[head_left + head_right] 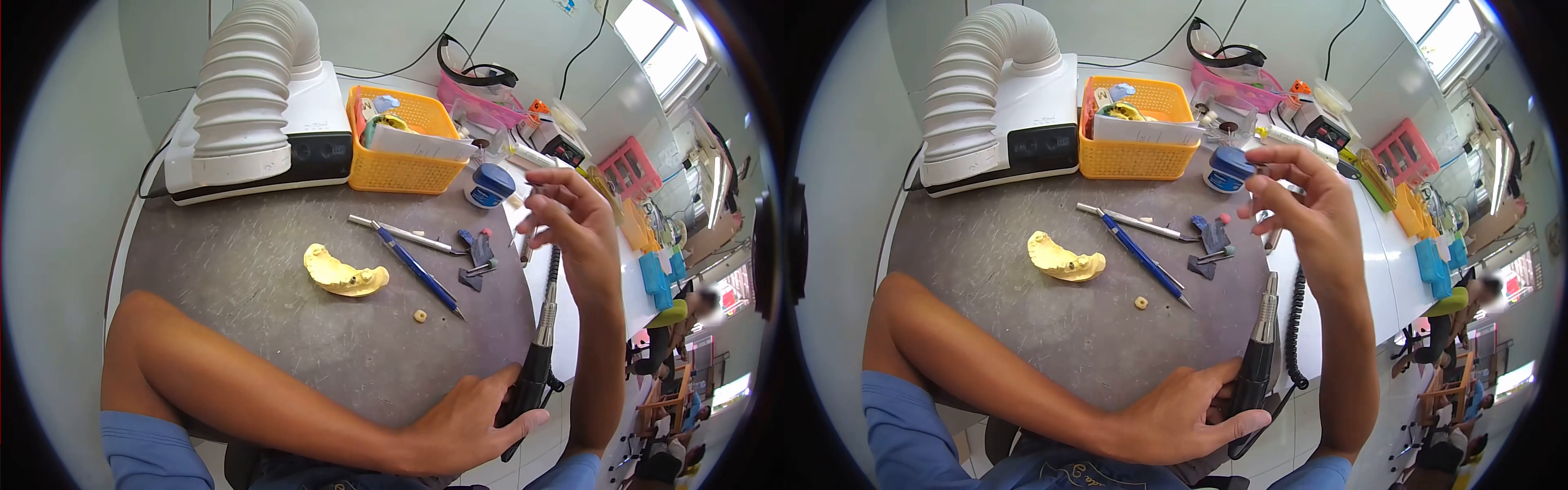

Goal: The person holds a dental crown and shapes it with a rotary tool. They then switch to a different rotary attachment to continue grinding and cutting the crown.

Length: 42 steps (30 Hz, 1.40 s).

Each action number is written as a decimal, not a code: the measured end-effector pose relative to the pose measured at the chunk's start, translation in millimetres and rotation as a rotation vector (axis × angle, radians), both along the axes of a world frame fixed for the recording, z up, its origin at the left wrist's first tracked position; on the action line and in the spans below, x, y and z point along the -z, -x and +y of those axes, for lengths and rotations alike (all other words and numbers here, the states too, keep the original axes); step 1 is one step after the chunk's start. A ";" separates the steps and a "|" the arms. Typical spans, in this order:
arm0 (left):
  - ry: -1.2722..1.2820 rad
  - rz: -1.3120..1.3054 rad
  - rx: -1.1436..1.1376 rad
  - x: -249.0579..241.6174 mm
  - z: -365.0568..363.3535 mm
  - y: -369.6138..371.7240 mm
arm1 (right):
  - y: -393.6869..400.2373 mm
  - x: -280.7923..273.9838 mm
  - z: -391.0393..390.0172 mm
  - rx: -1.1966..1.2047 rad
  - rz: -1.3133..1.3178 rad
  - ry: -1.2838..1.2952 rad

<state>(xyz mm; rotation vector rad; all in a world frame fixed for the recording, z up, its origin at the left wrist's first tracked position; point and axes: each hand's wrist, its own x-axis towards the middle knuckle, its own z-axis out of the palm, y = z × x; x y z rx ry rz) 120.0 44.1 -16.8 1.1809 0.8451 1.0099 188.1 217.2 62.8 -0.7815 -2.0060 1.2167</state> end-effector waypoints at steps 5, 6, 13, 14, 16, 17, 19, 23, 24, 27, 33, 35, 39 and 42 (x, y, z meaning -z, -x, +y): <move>0.062 -0.046 0.010 0.7 0.5 -3.2 | -29.9 -7.0 -23.2 0.031 0.046 0.135; 0.061 -0.041 0.020 0.2 0.6 -3.4 | -32.1 -7.8 -25.7 0.028 0.036 0.138; 0.009 -0.060 -0.046 4.7 0.3 -8.2 | -38.1 -10.4 -30.2 0.035 0.033 0.129; -0.073 -0.102 -0.132 5.1 0.4 -9.6 | -38.6 -10.3 -30.1 0.035 0.034 0.127; -0.073 -0.088 -0.127 7.3 0.4 -9.7 | -39.5 -9.4 -30.5 0.034 0.004 0.124; -0.071 -0.076 -0.123 7.0 0.5 -9.2 | -39.7 -9.5 -30.9 0.034 0.003 0.125; -0.058 -0.070 -0.109 6.2 0.7 -8.7 | -40.0 -10.3 -31.6 0.042 -0.012 0.143; -0.041 -0.081 -0.117 6.6 0.8 -9.1 | -44.1 -6.1 -28.6 0.025 -0.050 0.159; -0.041 -0.081 -0.118 6.9 0.8 -9.3 | -44.8 -4.5 -28.6 0.019 -0.054 0.159; -0.061 -0.097 -0.133 7.8 1.4 -9.5 | -46.6 -2.2 -29.2 0.005 -0.069 0.154; 0.116 -0.092 0.013 -3.9 2.3 -1.5 | -46.3 -2.2 -33.9 0.014 -0.104 0.137; 0.130 -0.101 0.008 -3.4 2.6 -2.1 | -45.8 -3.4 -36.7 0.020 -0.107 0.129; 0.121 -0.068 0.002 -1.7 2.2 -2.6 | -52.0 -5.8 -47.4 0.112 -0.162 0.117; -0.014 -0.111 -0.146 8.3 2.0 -9.2 | -68.3 4.1 -61.7 0.079 -0.323 0.093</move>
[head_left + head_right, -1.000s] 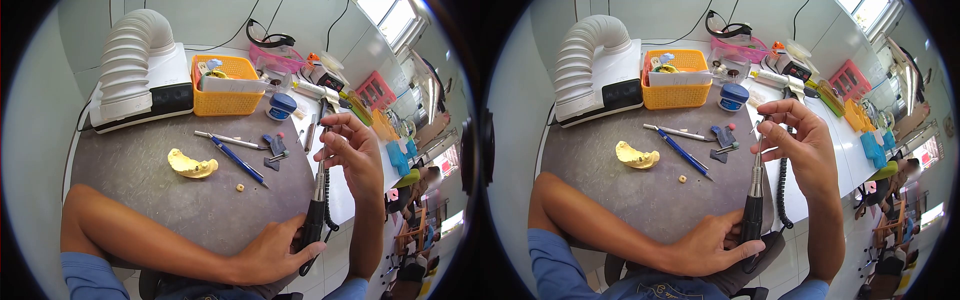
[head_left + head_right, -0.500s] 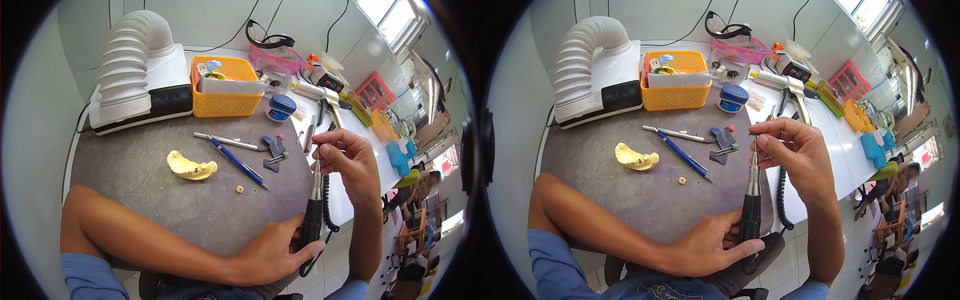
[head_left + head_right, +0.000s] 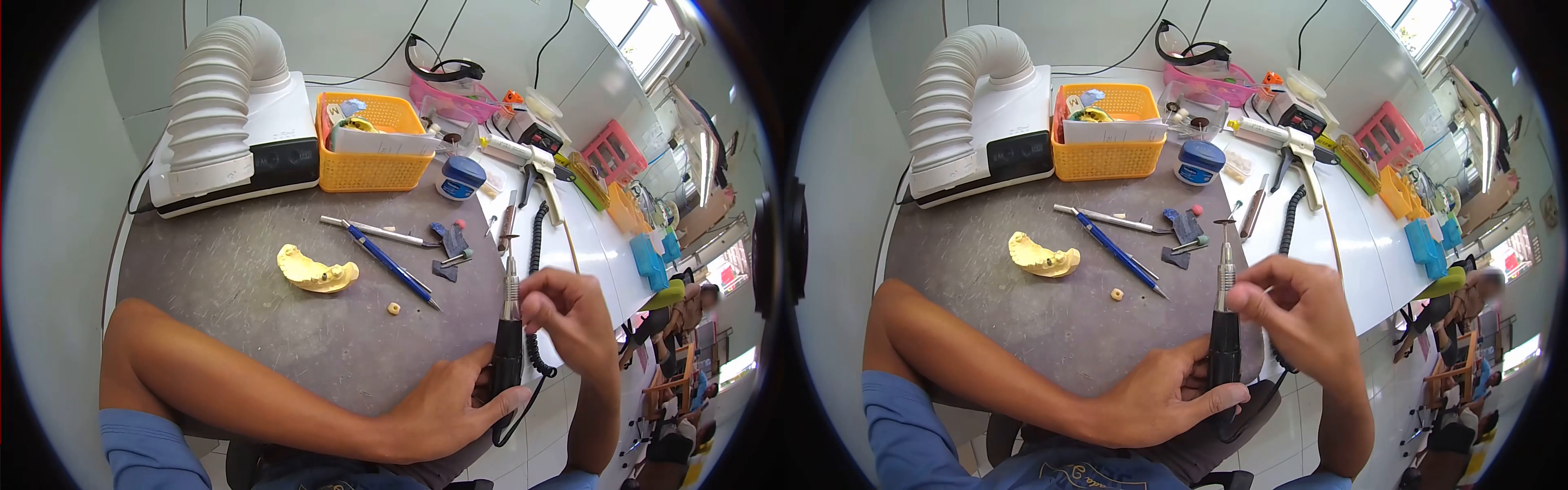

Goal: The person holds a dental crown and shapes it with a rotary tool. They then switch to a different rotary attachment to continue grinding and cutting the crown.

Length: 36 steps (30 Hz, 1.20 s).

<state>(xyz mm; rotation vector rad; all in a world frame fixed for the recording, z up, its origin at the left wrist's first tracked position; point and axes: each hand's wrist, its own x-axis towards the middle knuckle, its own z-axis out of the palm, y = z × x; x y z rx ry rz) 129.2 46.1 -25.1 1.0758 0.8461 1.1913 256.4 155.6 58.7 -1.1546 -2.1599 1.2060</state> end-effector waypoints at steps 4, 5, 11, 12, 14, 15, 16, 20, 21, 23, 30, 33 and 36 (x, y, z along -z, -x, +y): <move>-0.056 0.000 -0.085 4.5 0.7 -4.6 | 0.2 7.0 -23.5 -0.032 -0.089 -0.083; -0.073 -0.021 -0.097 5.2 0.8 -5.1 | 1.2 8.1 -27.5 0.016 -0.059 -0.111; -0.117 0.136 0.014 -5.5 1.5 4.6 | -0.8 19.3 -31.0 -0.119 0.257 0.111; -0.122 0.142 0.007 -10.5 2.1 9.1 | -1.8 24.2 -29.6 -0.140 0.377 0.087; -0.389 0.394 -0.120 -19.5 3.3 24.3 | -2.7 26.4 -31.9 -0.075 0.503 0.006; -0.388 0.399 -0.128 -22.1 3.8 36.2 | -5.4 24.0 -30.9 -0.083 0.506 0.008; -0.528 0.672 -0.150 -24.0 3.5 51.3 | -9.3 20.6 -28.8 -0.041 0.639 0.074; -0.858 1.501 -0.261 -19.2 -4.2 98.8 | -11.4 5.3 -25.9 0.082 0.684 -0.094; -0.848 1.512 -0.274 -16.1 -3.8 102.8 | -9.6 2.9 -24.8 0.084 0.601 -0.201; -0.851 1.569 -0.230 -10.6 -3.8 107.2 | 0.1 6.2 -19.8 0.009 0.545 -0.345; -0.820 1.385 -0.209 -21.0 -6.1 116.3 | 56.2 7.6 -6.9 -0.113 0.257 -0.835; -0.343 0.806 -0.112 -28.8 -23.6 123.4 | 80.9 -12.1 -13.6 -0.178 0.159 -0.801; 0.044 0.183 -0.153 -15.4 -41.7 133.1 | 104.3 -14.2 -10.0 -0.270 0.150 -0.814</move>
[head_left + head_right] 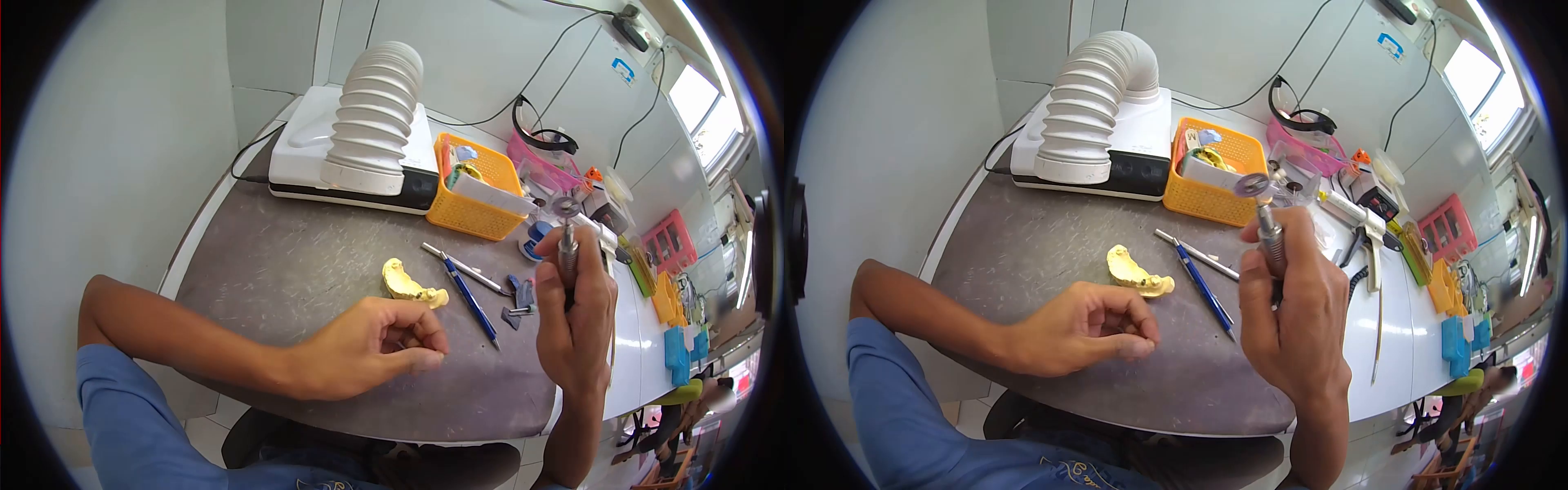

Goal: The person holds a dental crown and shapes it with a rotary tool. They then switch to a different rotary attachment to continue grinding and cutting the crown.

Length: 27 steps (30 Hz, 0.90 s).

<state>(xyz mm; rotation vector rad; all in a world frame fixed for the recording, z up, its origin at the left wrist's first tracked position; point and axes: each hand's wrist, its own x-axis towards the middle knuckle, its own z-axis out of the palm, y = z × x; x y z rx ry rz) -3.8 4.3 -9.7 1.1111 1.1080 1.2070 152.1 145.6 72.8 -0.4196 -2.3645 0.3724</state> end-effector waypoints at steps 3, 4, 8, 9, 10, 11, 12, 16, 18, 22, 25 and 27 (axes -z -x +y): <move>0.008 -0.205 -0.083 2.5 -12.7 16.0 | 16.8 6.3 -1.8 -0.023 -0.160 0.056; -0.013 -0.234 -0.125 1.6 -15.0 21.9 | 22.2 11.8 -1.4 -0.085 -0.202 -0.006; -0.010 -0.317 -0.299 1.7 -5.7 45.7 | 34.6 37.9 -2.0 -0.174 -0.299 -0.089; -0.011 -0.323 -0.306 1.8 -2.7 51.0 | 36.4 43.4 -2.1 -0.182 -0.300 -0.100; 0.002 -0.347 -0.319 1.4 0.0 56.4 | 37.2 46.7 -0.6 -0.194 -0.324 -0.093; 0.017 -0.370 -0.330 1.4 1.8 60.1 | 37.4 51.6 2.2 -0.199 -0.324 -0.094; 0.028 -0.401 -0.338 1.2 2.1 61.7 | 36.9 57.5 5.3 -0.209 -0.326 -0.091; 0.039 -0.437 -0.320 0.2 0.7 62.3 | 38.0 60.3 5.9 -0.165 -0.305 -0.083; 0.022 -0.452 -0.285 0.0 0.3 61.7 | 38.0 55.4 3.0 -0.111 -0.281 -0.070; 0.037 -0.533 -0.235 -2.0 -3.2 58.9 | 38.4 43.4 -5.3 -0.065 -0.253 -0.079; 0.085 -0.626 -0.188 -5.7 -3.8 59.9 | 42.9 30.2 -13.3 -0.096 -0.308 -0.096; 0.088 -0.642 -0.195 -4.6 -3.5 59.8 | 45.2 29.0 -16.8 -0.094 -0.389 -0.096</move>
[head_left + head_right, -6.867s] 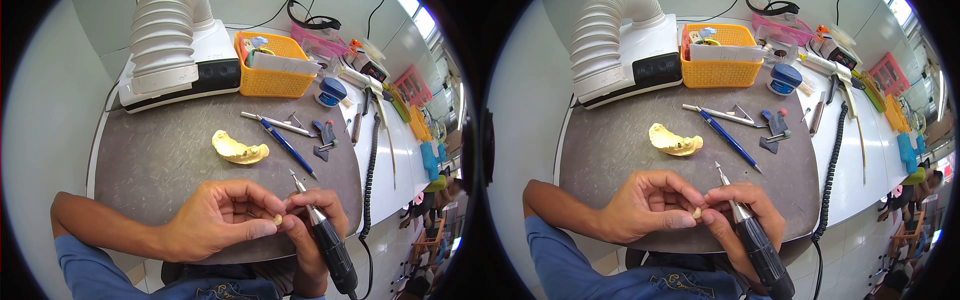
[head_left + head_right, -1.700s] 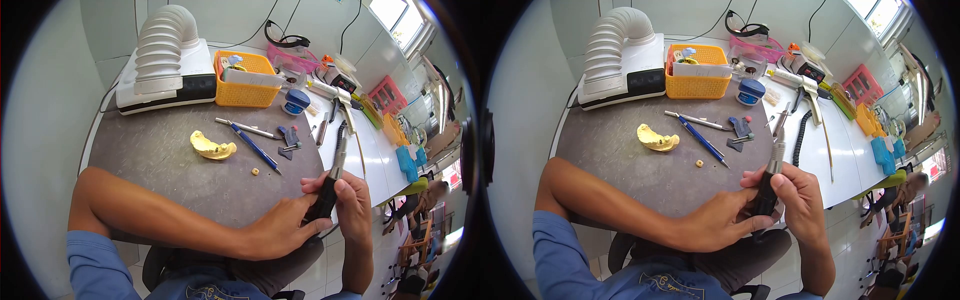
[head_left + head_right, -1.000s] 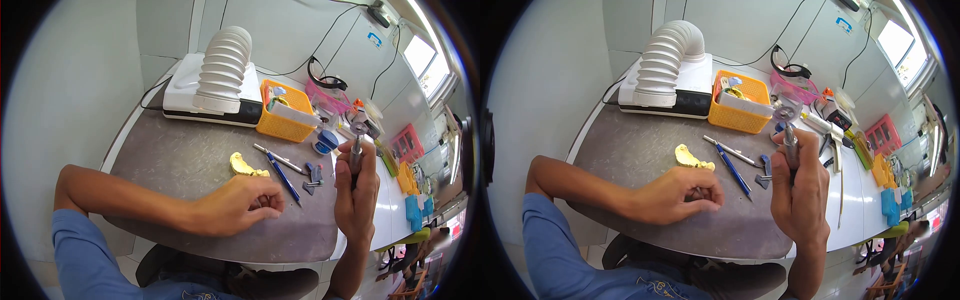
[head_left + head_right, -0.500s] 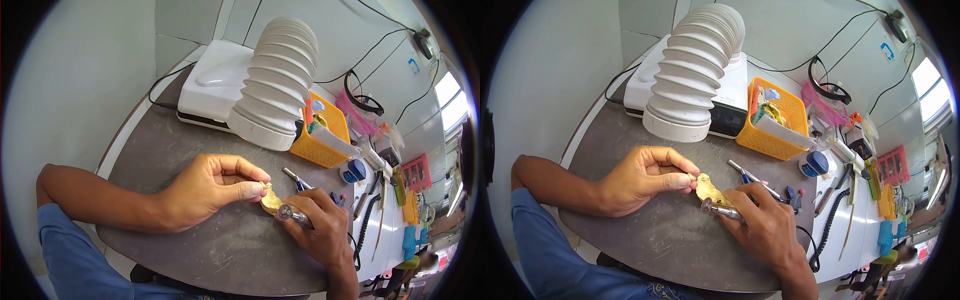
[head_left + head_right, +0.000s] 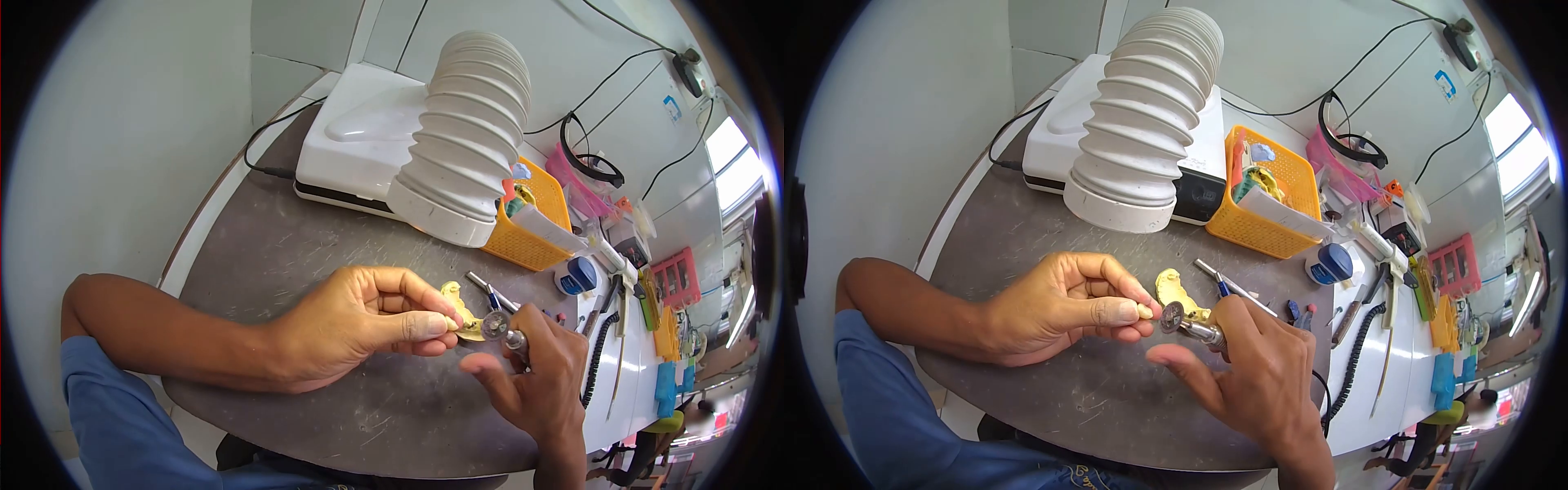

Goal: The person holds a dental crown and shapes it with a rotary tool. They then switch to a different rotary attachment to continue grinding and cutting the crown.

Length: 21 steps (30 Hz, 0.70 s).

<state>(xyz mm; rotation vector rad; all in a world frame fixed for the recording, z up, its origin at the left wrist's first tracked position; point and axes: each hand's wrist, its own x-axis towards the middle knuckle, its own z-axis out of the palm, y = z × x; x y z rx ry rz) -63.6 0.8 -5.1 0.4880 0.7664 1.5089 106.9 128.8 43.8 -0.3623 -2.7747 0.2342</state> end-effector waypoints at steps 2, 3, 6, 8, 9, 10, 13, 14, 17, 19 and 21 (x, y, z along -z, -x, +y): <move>0.003 0.000 0.019 3.7 0.8 -0.8 | 1.0 9.7 1.2 0.027 0.038 0.041; 0.008 0.005 0.036 5.5 1.3 -1.0 | 1.0 13.0 2.0 0.026 0.033 0.043; 0.005 -0.009 0.039 4.7 1.9 -2.7 | 0.5 18.6 2.6 0.067 0.036 0.016; 0.008 -0.008 0.043 4.1 1.8 -2.7 | 0.4 17.9 1.7 0.057 0.045 -0.003; 0.008 -0.001 0.045 4.0 1.8 -2.4 | 0.8 18.4 2.6 0.058 0.045 -0.001; 0.010 0.000 0.045 4.8 2.0 -2.3 | 1.6 18.8 3.7 0.027 0.039 -0.031; -0.003 0.005 0.041 6.8 2.7 -3.1 | 0.8 21.6 5.6 -0.004 0.031 -0.057; -0.005 0.008 0.039 6.7 2.7 -3.4 | 0.3 22.5 5.9 -0.007 0.029 -0.056; -0.001 0.022 0.036 6.0 2.2 -3.7 | 0.2 22.9 5.6 -0.006 0.031 -0.053; 0.003 0.032 0.036 5.7 2.1 -3.7 | 0.3 22.5 5.1 -0.004 0.026 -0.056; 0.002 0.029 0.038 5.5 2.0 -3.6 | 0.6 23.0 5.2 -0.003 0.022 -0.058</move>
